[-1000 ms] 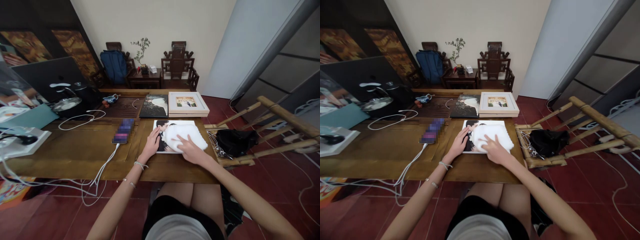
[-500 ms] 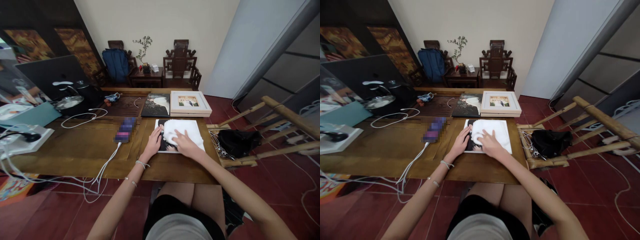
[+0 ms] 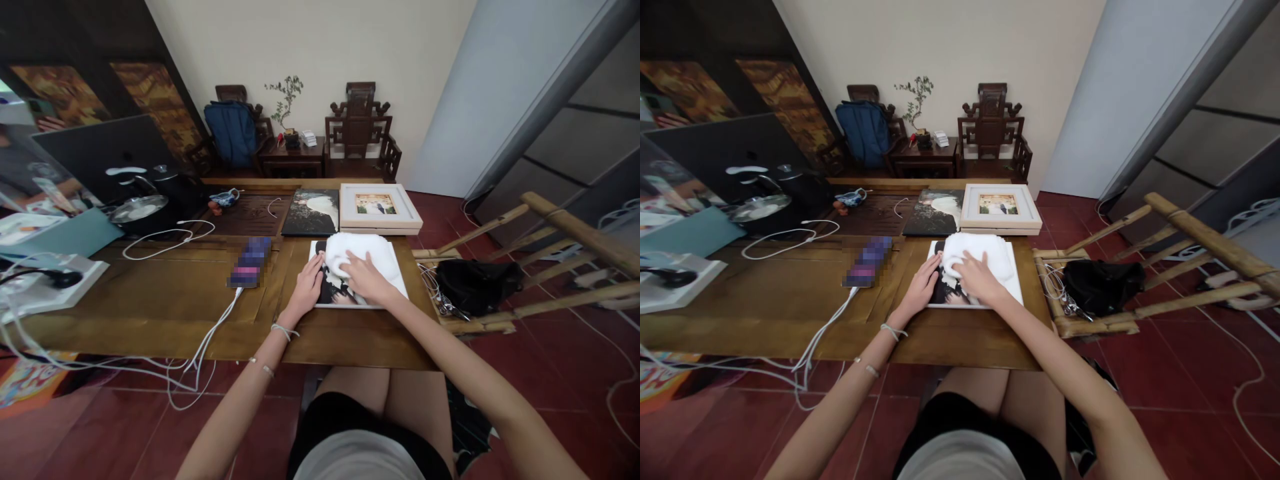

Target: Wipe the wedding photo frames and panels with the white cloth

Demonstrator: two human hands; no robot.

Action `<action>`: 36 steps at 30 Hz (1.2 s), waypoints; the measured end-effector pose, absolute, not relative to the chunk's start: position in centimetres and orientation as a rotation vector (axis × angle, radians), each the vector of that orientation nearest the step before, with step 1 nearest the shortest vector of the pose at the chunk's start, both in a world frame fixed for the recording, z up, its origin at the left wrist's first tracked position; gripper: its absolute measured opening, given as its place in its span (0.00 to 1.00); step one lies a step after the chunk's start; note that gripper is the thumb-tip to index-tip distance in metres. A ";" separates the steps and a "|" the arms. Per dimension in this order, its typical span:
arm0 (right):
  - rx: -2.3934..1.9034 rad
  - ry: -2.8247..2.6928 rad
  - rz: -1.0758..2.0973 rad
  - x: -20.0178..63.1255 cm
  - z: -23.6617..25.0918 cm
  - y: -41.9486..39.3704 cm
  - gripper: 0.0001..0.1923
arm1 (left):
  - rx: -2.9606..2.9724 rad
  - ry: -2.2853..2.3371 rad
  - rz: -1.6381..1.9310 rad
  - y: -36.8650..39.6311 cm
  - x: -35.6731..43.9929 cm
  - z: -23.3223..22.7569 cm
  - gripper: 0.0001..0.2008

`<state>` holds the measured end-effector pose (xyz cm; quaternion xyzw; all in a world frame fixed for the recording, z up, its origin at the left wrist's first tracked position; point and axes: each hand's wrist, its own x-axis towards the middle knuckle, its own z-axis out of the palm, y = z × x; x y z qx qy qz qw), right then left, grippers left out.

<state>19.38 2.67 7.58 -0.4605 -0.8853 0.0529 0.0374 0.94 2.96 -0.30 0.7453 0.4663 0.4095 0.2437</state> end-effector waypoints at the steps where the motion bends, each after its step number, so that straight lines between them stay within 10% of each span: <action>1: -1.438 -2.698 0.131 18.8 7.5 3.6 0.25 | 2.022 1.260 1.139 2.9 1.0 -0.1 0.21; 12: -0.871 -2.977 0.180 18.1 6.6 -3.9 0.19 | 1.934 1.265 1.409 2.1 0.5 1.3 0.25; 36: -1.527 -2.503 0.296 18.1 8.1 7.0 0.16 | 2.198 1.332 1.136 2.8 1.2 0.4 0.18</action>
